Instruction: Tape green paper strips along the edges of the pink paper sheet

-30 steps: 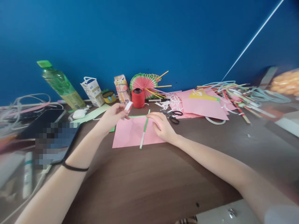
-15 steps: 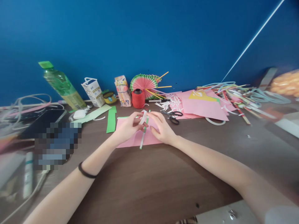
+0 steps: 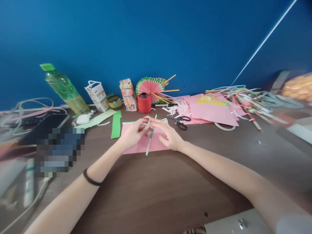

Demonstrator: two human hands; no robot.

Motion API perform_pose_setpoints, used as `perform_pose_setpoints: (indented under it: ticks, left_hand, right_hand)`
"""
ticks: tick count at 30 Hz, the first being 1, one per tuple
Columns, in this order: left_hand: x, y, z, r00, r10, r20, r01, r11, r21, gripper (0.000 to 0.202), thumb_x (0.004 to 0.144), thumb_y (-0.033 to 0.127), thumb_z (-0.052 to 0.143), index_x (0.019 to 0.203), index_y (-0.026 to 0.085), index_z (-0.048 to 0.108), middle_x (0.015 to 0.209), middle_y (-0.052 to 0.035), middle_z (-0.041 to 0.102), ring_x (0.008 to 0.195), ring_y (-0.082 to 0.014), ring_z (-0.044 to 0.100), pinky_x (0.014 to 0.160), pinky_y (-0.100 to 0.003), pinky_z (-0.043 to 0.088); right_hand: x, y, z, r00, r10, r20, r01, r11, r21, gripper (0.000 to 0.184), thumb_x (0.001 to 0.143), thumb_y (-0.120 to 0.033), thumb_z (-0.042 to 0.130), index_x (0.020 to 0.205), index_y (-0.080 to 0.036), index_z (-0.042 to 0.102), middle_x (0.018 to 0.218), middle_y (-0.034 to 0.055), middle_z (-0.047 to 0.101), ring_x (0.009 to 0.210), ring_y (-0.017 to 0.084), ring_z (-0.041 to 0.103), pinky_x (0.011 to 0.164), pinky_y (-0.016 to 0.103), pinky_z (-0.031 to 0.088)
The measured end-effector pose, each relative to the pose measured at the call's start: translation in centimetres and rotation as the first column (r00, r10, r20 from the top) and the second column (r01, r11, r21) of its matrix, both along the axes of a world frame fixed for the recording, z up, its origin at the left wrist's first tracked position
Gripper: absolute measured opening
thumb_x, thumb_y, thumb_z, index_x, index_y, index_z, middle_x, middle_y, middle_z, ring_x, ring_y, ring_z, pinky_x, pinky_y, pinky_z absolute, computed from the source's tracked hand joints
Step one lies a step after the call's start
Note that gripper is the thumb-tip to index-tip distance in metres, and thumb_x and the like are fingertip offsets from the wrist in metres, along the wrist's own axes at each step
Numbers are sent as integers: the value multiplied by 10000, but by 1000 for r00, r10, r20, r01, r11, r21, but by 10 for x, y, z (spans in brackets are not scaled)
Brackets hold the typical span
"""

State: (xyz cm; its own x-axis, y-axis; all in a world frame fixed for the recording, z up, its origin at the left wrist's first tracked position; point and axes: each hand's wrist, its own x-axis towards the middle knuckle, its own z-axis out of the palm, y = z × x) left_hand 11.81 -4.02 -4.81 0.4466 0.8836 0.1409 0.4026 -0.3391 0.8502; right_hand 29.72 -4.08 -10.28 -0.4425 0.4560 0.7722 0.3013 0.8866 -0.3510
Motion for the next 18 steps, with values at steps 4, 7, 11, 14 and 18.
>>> perform_pose_setpoints:
  ticks: [4, 7, 11, 14, 18]
  left_hand:
    - [0, 1, -2, 999, -10, 31, 12, 999, -50, 205, 767, 276, 537, 933, 157, 537, 869, -55, 636, 701, -151, 589, 742, -303, 444]
    - [1, 1, -1, 999, -11, 49, 15, 995, -95, 202, 774, 284, 529, 923, 148, 532, 882, -65, 637, 731, -157, 597, 771, -316, 442]
    - [5, 0, -3, 997, -11, 71, 21, 990, -137, 199, 816, 303, 460, 914, 139, 514, 941, -80, 623, 794, -165, 607, 814, -329, 431]
    - [8, -1, -6, 993, -2, 120, 18, 990, -138, 196, 814, 290, 459, 937, 141, 492, 924, -66, 617, 838, -162, 598, 828, -321, 428]
    - [12, -4, -3, 991, 55, 126, -41, 993, -113, 154, 785, 242, 482, 907, 149, 492, 800, -21, 608, 791, -146, 584, 795, -301, 437]
  right_hand:
    - [0, 0, -2, 998, 25, -63, -29, 998, -55, 411, 766, -38, 393, 1155, -172, 401, 1288, 123, 424, 1220, 197, 374, 1013, 431, 323]
    - [0, 2, -3, 996, -9, -89, 5, 999, -46, 397, 792, -67, 406, 1176, -168, 387, 1238, 125, 460, 1176, 198, 415, 989, 420, 353]
    - [-2, 4, 0, 991, -64, -117, 63, 998, -14, 308, 828, -108, 425, 1126, -174, 468, 1150, 107, 507, 1110, 197, 456, 958, 397, 387]
    - [-4, 2, 4, 987, -39, -157, 39, 999, -1, 248, 841, -106, 436, 1064, -177, 517, 1135, 95, 518, 1094, 188, 468, 950, 378, 393]
    - [-7, -3, 9, 976, -3, -218, 0, 1000, -16, 213, 841, -102, 450, 1011, -190, 545, 1071, 75, 551, 1042, 183, 499, 916, 361, 413]
